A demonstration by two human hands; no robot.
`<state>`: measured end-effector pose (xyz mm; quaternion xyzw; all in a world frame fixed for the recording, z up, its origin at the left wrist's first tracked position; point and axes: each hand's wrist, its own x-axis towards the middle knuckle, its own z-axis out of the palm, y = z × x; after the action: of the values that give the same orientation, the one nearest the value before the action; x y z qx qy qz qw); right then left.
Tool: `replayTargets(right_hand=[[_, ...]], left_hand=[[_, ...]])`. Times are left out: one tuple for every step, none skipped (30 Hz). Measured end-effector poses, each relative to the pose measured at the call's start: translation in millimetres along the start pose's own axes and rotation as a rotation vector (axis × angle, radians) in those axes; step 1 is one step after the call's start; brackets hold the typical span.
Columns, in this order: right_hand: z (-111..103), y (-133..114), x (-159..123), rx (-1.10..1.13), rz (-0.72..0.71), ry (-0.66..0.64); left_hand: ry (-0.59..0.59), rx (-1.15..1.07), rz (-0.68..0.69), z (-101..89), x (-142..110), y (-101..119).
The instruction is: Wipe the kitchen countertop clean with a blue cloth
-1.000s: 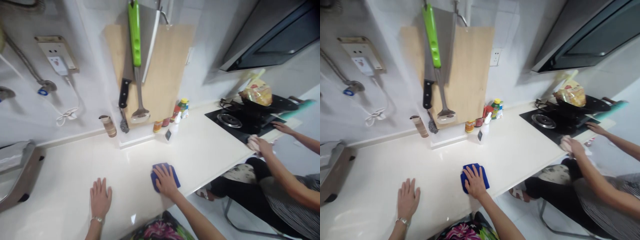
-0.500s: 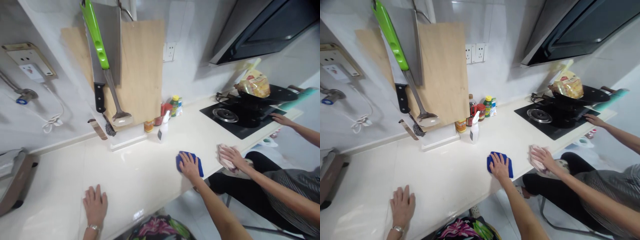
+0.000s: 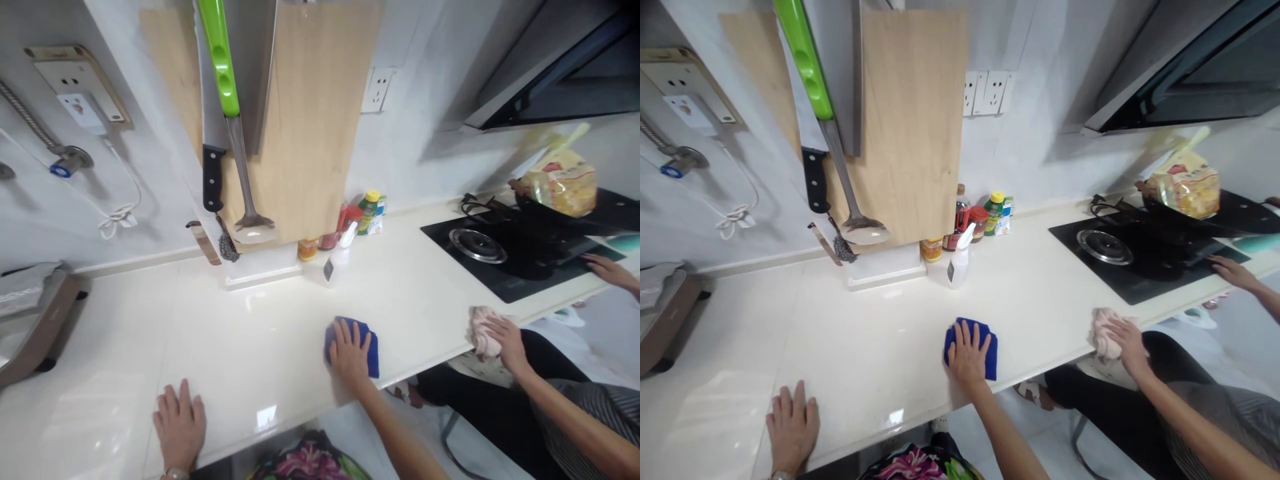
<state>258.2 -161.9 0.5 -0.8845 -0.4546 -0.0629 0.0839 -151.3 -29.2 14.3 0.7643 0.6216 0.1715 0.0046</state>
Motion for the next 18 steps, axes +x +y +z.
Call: replayTargets(right_hand=[[-2.4,0.6,-2.3,0.011,-0.046,-0.022],[-4.7,4.1,-2.4,0.022,-0.091,-0.044],[-6.7,10.0,-0.4,0.031,-0.13,-0.062],[-8.1,17.4,3.2,0.037,-0.16,-0.075],[-8.5,25.6,8.3,0.038,-0.175,-0.083],[-7.9,33.6,14.3,0.035,-0.177,-0.084],[-6.5,41.1,21.1,0.029,-0.164,-0.078],[-4.5,47.6,28.5,0.022,-0.143,-0.068],[-2.0,53.1,36.3,0.015,-0.12,-0.057],[0.6,57.7,44.7,0.01,-0.102,-0.046],[3.2,61.7,53.8,0.007,-0.09,-0.038],[5.5,65.5,63.8,0.007,-0.082,-0.031],[7.5,69.3,74.6,0.007,-0.074,-0.026],[9.3,73.4,86.4,0.007,-0.065,-0.021],[10.9,77.9,99.2,0.006,-0.053,-0.018],[12.5,82.8,112.8,0.005,-0.041,-0.015],[14.2,88.1,126.9,0.003,-0.031,-0.016],[16.0,93.5,141.5,0.001,-0.028,-0.021]], left_hand=[[0.004,0.004,-0.004,0.4,-0.2,1.4],[0.005,0.009,-0.006,0.6,-0.2,2.3],[0.004,0.013,-0.007,0.8,0.0,2.7],[0.003,0.017,-0.008,0.9,0.1,2.8],[0.004,0.021,-0.006,0.8,0.2,2.8],[0.007,0.026,-0.001,0.8,0.2,3.0],[0.011,0.03,0.007,0.7,0.1,3.5],[0.019,0.034,0.015,0.8,0.0,4.5],[0.029,0.038,0.021,0.9,-0.1,6.0],[0.041,0.041,0.027,1.3,-0.3,8.0],[0.057,0.044,0.027,1.9,-0.5,10.3],[0.078,0.047,0.02,2.6,-0.5,12.8],[0.097,0.05,0.011,3.3,-0.4,15.1],[0.107,0.056,0.002,3.9,-0.2,17.0],[0.107,0.064,-0.015,4.3,0.3,18.4],[0.096,0.073,-0.04,4.4,0.9,19.1],[0.068,0.083,-0.068,3.9,1.6,19.4],[0.027,0.092,-0.095,3.0,2.5,19.3]])
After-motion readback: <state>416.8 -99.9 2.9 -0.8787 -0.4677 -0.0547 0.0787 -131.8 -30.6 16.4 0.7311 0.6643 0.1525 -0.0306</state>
